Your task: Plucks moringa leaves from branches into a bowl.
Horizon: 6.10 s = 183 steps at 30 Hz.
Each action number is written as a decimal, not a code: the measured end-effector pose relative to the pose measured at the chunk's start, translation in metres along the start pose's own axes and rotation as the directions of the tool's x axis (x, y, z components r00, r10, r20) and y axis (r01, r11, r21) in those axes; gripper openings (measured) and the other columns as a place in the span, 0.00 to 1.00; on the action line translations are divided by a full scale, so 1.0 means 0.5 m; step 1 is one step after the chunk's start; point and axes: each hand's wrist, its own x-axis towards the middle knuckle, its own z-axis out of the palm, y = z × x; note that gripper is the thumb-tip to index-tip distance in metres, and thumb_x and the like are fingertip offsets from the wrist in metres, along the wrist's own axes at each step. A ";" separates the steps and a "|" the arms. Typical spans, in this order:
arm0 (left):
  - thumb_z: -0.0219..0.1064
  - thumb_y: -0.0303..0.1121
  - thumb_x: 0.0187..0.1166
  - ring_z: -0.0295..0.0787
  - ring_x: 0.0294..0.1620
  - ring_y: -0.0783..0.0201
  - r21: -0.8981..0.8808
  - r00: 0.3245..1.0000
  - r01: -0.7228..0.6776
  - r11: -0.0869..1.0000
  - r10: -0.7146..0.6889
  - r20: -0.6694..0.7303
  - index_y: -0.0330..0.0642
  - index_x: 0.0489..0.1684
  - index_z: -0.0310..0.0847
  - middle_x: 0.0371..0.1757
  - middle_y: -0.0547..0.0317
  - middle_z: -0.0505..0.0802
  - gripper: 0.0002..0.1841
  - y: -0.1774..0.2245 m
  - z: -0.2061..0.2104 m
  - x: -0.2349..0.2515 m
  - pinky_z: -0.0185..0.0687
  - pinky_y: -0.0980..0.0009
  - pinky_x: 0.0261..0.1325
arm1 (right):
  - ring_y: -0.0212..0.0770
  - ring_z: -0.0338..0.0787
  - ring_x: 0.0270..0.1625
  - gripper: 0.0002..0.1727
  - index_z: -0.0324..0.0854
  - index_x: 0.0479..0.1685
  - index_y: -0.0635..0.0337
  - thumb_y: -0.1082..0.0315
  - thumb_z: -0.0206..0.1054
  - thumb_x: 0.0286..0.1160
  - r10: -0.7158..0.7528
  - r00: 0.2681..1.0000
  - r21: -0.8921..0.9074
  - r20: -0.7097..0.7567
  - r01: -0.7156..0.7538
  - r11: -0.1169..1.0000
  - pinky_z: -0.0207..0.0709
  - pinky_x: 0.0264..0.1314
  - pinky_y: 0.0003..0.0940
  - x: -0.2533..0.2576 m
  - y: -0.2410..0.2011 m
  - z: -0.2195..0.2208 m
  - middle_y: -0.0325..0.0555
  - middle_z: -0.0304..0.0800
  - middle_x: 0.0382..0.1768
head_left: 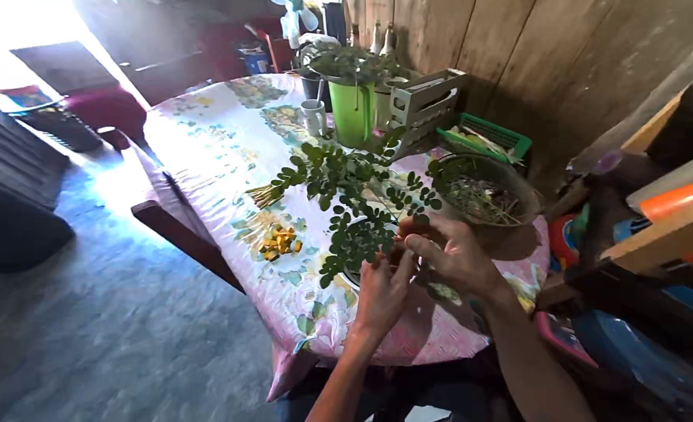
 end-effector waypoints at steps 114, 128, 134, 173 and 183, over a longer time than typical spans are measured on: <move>0.71 0.24 0.78 0.91 0.29 0.65 -0.295 0.940 -0.120 0.948 0.013 -0.341 0.35 0.50 0.87 0.35 0.54 0.93 0.07 -0.026 -0.077 0.033 0.93 0.68 0.37 | 0.33 0.87 0.28 0.05 0.82 0.48 0.63 0.73 0.67 0.79 -0.107 0.987 0.268 0.120 0.071 0.961 0.85 0.29 0.26 0.062 0.079 0.101 0.44 0.88 0.35; 0.67 0.23 0.81 0.90 0.34 0.65 -0.622 0.949 0.036 0.782 -0.221 -0.223 0.36 0.53 0.83 0.41 0.52 0.91 0.07 -0.008 -0.061 0.061 0.90 0.71 0.39 | 0.32 0.89 0.34 0.08 0.82 0.54 0.64 0.75 0.62 0.82 -0.062 0.998 0.387 0.010 0.053 0.920 0.87 0.35 0.25 0.063 0.088 0.109 0.45 0.88 0.41; 0.66 0.24 0.82 0.89 0.31 0.68 -0.411 0.959 -0.085 0.908 -0.037 -0.281 0.38 0.52 0.84 0.37 0.56 0.91 0.07 -0.002 -0.057 0.066 0.90 0.72 0.36 | 0.30 0.88 0.35 0.08 0.80 0.53 0.64 0.77 0.63 0.79 -0.083 0.994 0.443 -0.072 0.106 0.890 0.86 0.35 0.23 0.060 0.093 0.126 0.44 0.87 0.40; 0.65 0.25 0.82 0.90 0.29 0.63 -0.068 0.994 -0.099 0.993 0.095 -0.056 0.38 0.51 0.82 0.37 0.53 0.91 0.06 0.007 -0.078 0.071 0.91 0.69 0.33 | 0.24 0.81 0.23 0.11 0.82 0.48 0.64 0.70 0.59 0.73 -0.155 0.988 0.221 -0.023 0.156 0.963 0.77 0.23 0.19 0.067 0.102 0.090 0.36 0.85 0.28; 0.62 0.24 0.82 0.90 0.29 0.62 -0.081 0.994 -0.085 0.993 0.078 -0.081 0.39 0.46 0.81 0.36 0.54 0.89 0.04 -0.009 -0.086 0.079 0.92 0.66 0.34 | 0.29 0.79 0.20 0.10 0.81 0.49 0.61 0.68 0.58 0.78 -0.112 0.992 0.244 -0.065 0.125 0.962 0.76 0.20 0.23 0.065 0.114 0.056 0.40 0.83 0.28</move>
